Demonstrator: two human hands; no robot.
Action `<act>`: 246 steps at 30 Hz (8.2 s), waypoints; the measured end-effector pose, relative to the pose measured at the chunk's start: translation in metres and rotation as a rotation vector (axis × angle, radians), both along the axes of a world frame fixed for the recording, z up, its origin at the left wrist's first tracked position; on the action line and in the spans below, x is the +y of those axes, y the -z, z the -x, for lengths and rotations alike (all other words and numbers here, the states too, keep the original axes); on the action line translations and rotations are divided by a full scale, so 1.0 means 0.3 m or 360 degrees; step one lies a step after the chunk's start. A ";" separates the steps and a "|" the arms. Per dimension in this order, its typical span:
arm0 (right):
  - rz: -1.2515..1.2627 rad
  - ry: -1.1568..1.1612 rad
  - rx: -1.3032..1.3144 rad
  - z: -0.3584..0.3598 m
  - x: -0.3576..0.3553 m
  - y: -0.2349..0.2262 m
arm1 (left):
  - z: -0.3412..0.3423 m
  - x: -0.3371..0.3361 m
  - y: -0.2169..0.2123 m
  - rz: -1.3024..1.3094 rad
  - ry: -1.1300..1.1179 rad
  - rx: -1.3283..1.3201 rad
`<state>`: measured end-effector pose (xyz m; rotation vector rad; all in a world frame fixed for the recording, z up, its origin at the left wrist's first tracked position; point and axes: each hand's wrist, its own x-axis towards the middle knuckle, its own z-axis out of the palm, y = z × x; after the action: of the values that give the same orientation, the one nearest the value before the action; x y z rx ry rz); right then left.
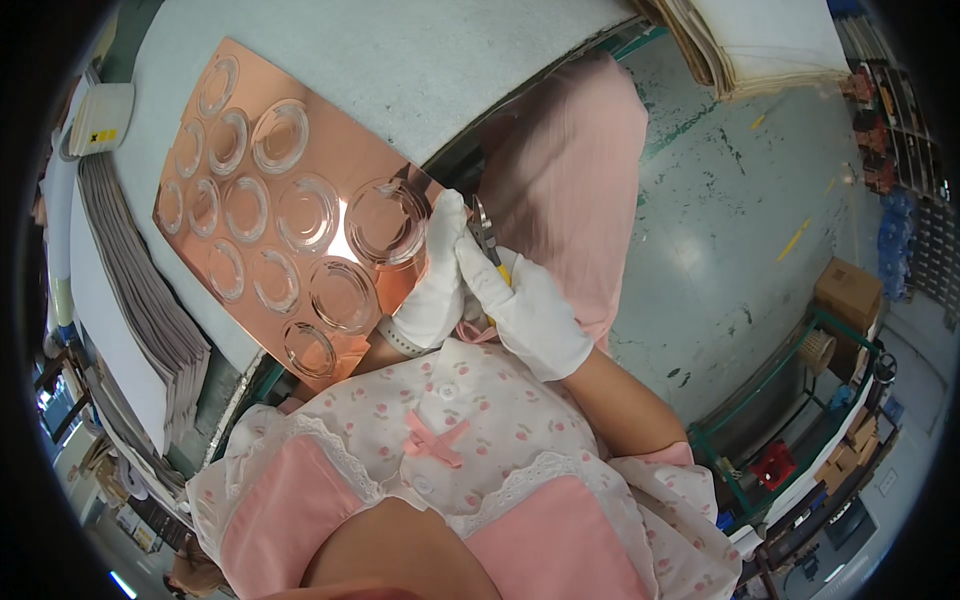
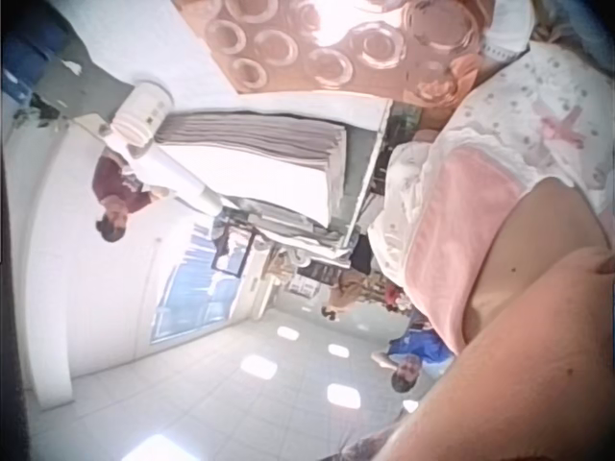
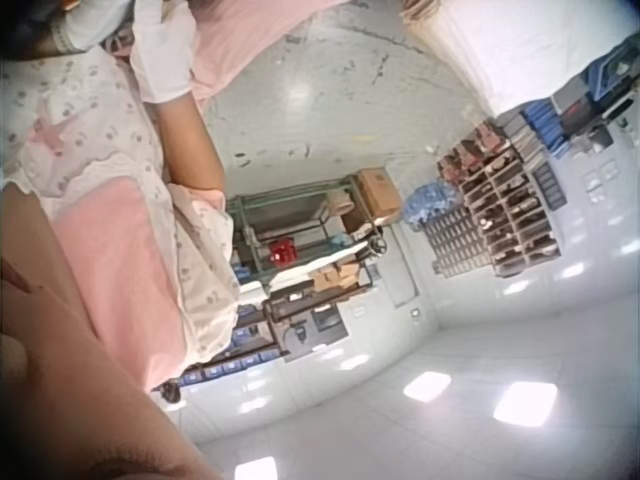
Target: The person uses pliers to cut circular shapes from a sheet of copper foil. They work on multiple sheets, cutting out the circles and placing the finished sheets on a stack. The person wears white gloves and a pink apron while performing the task at a workbench.
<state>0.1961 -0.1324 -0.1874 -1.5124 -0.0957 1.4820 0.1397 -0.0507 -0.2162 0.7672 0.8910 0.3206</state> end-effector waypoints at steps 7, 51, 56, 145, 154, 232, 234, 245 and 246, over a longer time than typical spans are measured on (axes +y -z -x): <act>-0.0039 0.0018 -0.0010 -0.001 0.004 0.004 | 0.002 0.003 -0.002 0.0003 -0.0003 0.0019; -0.0098 0.0215 -0.0338 -0.110 0.041 0.090 | 0.044 0.010 -0.023 -0.0061 -0.0156 0.0228; -0.0302 0.0246 -0.0430 -0.028 0.113 0.035 | 0.091 -0.003 0.004 -0.0093 0.0045 0.0140; -0.1953 0.0118 -0.0811 -0.080 0.884 -0.479 | 0.622 0.510 -0.611 -0.1348 -0.1243 -0.0470; -0.1664 -0.0046 -0.0357 -0.053 0.931 -0.464 | 0.702 0.468 -0.645 -0.1080 -0.0949 -0.0873; -0.0887 -0.0184 -0.0066 0.029 0.914 -0.157 | 1.463 0.352 -0.565 -0.0637 -0.1413 0.1719; -0.0885 -0.0184 -0.0075 0.026 0.910 -0.157 | 1.449 0.376 -0.542 -0.0621 -0.1438 0.1599; -0.0964 -0.0199 0.0008 0.031 0.906 -0.159 | 1.422 0.361 -0.557 -0.1061 -0.0731 0.2605; -0.0959 -0.0165 -0.0021 0.037 0.904 -0.160 | 1.425 0.353 -0.549 -0.1136 -0.0743 0.2724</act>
<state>0.1851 0.1387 -0.1393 -1.0355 -0.5828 1.3588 -0.2877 0.0551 -0.0514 1.4964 2.6772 0.3536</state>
